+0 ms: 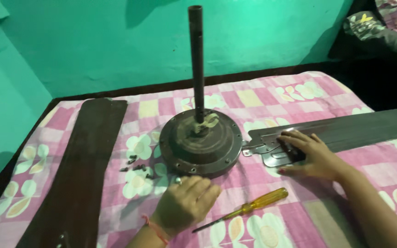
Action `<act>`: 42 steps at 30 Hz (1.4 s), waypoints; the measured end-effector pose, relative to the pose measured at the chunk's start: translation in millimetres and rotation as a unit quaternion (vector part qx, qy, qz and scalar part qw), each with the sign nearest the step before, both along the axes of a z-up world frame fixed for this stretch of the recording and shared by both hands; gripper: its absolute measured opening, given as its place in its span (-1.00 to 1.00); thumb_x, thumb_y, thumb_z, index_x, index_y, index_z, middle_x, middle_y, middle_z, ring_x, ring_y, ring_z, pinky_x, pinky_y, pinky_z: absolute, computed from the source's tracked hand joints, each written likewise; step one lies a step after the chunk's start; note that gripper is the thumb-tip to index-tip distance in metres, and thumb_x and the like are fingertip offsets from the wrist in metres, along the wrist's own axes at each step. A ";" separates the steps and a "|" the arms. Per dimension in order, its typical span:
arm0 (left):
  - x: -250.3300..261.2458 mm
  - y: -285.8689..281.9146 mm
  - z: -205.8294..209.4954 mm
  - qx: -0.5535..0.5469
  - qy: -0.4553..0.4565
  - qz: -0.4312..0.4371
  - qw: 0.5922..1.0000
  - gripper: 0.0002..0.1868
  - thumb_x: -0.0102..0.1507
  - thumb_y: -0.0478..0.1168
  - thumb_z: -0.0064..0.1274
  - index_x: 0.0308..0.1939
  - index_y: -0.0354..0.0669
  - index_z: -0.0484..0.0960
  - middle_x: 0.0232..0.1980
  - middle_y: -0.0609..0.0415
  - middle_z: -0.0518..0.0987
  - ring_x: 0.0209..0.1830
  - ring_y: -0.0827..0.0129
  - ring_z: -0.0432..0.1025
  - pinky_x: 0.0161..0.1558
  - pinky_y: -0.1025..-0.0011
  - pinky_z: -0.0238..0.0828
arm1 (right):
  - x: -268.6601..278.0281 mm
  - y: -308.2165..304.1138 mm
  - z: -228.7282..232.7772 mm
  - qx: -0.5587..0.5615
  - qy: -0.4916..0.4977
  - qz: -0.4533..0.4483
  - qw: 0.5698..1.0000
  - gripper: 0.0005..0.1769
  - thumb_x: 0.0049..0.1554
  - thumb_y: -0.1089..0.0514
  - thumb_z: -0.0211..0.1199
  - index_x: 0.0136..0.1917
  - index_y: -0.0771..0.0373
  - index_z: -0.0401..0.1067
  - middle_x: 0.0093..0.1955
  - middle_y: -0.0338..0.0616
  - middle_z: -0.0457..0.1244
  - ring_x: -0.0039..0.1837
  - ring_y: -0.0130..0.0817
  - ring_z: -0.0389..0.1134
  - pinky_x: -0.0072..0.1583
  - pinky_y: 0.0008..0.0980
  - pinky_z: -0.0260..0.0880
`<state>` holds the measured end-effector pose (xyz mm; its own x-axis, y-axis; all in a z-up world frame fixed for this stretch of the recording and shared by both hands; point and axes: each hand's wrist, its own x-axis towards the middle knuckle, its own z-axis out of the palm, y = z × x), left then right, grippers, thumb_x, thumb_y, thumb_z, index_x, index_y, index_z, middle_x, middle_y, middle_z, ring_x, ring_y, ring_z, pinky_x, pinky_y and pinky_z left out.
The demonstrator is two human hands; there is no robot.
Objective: The person assembles an electric fan by securing a metal rod to a circular base and attaching a fan blade. They use a screwdriver to tighten screws and fasten the components together on a patterned bedsheet.
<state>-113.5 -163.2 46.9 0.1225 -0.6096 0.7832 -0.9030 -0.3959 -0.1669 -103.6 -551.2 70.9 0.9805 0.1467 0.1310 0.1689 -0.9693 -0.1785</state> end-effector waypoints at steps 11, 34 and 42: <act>-6.1 -24.2 -5.8 0.034 0.095 -0.021 0.995 -0.87 0.22 -0.29 0.22 -0.19 -0.26 0.67 -0.38 0.10 0.59 -0.44 0.32 0.52 -0.45 0.36 0.45 | 9.9 -10.7 -46.2 -0.212 -0.147 -0.012 0.966 0.07 -0.13 -0.36 0.25 0.54 0.13 0.17 0.60 -0.12 0.09 0.54 -0.16 0.18 0.46 -0.23 0.21; 33.9 -227.2 -26.8 -0.498 0.766 -0.160 0.374 -0.51 0.45 0.05 -0.23 -0.03 -0.34 0.59 -0.13 -0.01 0.65 -0.23 0.41 0.53 -0.20 0.45 0.52 | 6.8 29.4 -36.5 -0.164 -0.216 -0.016 0.962 -0.16 -0.02 0.17 0.21 0.54 0.01 0.16 0.57 -0.21 0.12 0.52 -0.14 0.20 0.47 -0.10 0.19; 36.8 -225.8 -37.5 -0.501 0.770 -0.189 0.348 -0.49 0.41 0.07 -0.14 0.13 -0.35 0.52 0.05 -0.12 0.64 0.06 0.19 0.62 -0.09 0.37 0.60 | 4.9 1.2 -32.9 -0.117 -0.162 -0.227 0.953 -0.23 0.05 -0.07 0.30 0.52 -0.30 0.24 0.56 -0.42 0.13 0.55 -0.16 0.15 0.46 0.29 0.08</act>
<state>-76.6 -389.0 9.4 0.9263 -0.3259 -0.1891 0.3628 0.6360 0.6811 -98.7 -550.0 38.0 0.8634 -0.2211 0.4535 -0.2686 -0.9623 0.0422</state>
